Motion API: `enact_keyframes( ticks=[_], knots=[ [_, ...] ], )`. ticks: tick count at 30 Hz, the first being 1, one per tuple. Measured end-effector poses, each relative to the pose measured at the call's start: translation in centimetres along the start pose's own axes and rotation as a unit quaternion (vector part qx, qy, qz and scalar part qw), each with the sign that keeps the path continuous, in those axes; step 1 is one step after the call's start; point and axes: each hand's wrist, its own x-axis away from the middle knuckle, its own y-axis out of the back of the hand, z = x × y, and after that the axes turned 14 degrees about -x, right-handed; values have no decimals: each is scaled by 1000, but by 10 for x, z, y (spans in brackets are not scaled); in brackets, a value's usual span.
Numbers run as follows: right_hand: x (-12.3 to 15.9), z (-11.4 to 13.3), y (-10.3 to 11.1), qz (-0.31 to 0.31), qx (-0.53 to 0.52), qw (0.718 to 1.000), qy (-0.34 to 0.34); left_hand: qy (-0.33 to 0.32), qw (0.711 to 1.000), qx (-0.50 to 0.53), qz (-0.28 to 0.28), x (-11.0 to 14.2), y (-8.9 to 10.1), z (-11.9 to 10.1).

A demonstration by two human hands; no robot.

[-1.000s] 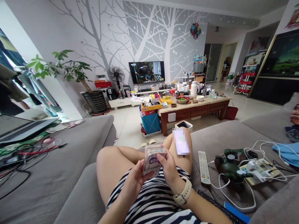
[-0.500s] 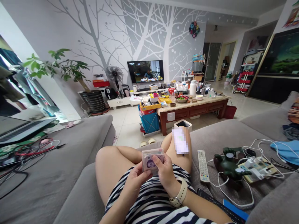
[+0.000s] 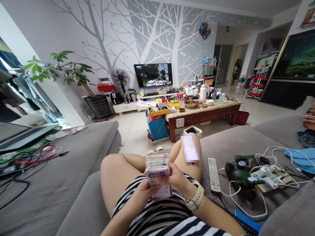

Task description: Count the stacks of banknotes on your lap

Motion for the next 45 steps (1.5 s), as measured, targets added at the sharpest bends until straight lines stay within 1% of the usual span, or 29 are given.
enact_keyframes(
  ticks=[2, 4, 7, 11, 13, 15, 17, 20, 22, 24, 26, 30, 31, 33, 35, 38, 42, 45],
  knots=[
    [3, 1, -2, 25, -3, 999, -40, 5, 1000, 1, 3, 2, 1, -1],
    [3, 1, -5, 18, -13, 998, -66, 24, 1000, 12, 1, 3, 3, -2],
    [-1, -5, -8, -26, -60, 995, -72, 46, 999, 23, 13, 2, 6, -1],
    [-10, -12, -8, -106, -128, 985, -48, 42, 998, -36, 16, -1, 9, 6],
    [-12, -11, -7, -126, -147, 980, -43, 51, 997, -46, 34, -2, 8, 8],
    [-12, -7, -6, -113, -156, 980, -51, 51, 996, -37, 63, -1, 8, 9],
    [-9, -2, -5, -77, -159, 982, -69, 41, 995, -26, 85, 0, 7, 8],
    [-5, 2, -4, -10, -169, 979, -117, 25, 995, -15, 94, 3, 6, 5],
    [-4, 0, -3, 16, -182, 972, -146, 17, 996, -7, 90, 6, 6, 3],
    [-4, -4, -4, 12, -192, 969, -157, 17, 996, -4, 88, 7, 5, 1],
    [-4, -8, -5, -17, -186, 970, -157, 8, 997, -19, 80, 7, 3, 0],
    [-6, -12, -7, -80, -149, 974, -152, -21, 997, -73, 24, 2, 0, 1],
    [-7, -13, -6, -87, -147, 974, -150, -19, 997, -79, 19, 0, -1, 2],
    [-8, -15, -5, -81, -164, 973, -142, -4, 997, -67, 36, -2, -1, 4],
    [-9, -17, -3, -56, -199, 969, -138, 6, 998, -36, 53, -2, 0, 6],
    [-9, -19, -1, -32, -235, 963, -132, 2, 998, -16, 67, -2, 2, 10],
    [-8, -21, -1, -29, -238, 961, -138, 8, 996, -31, 84, -4, 4, 16],
    [-7, -19, -4, -35, -234, 961, -144, -5, 996, -65, 67, -8, 3, 21]
  ],
)
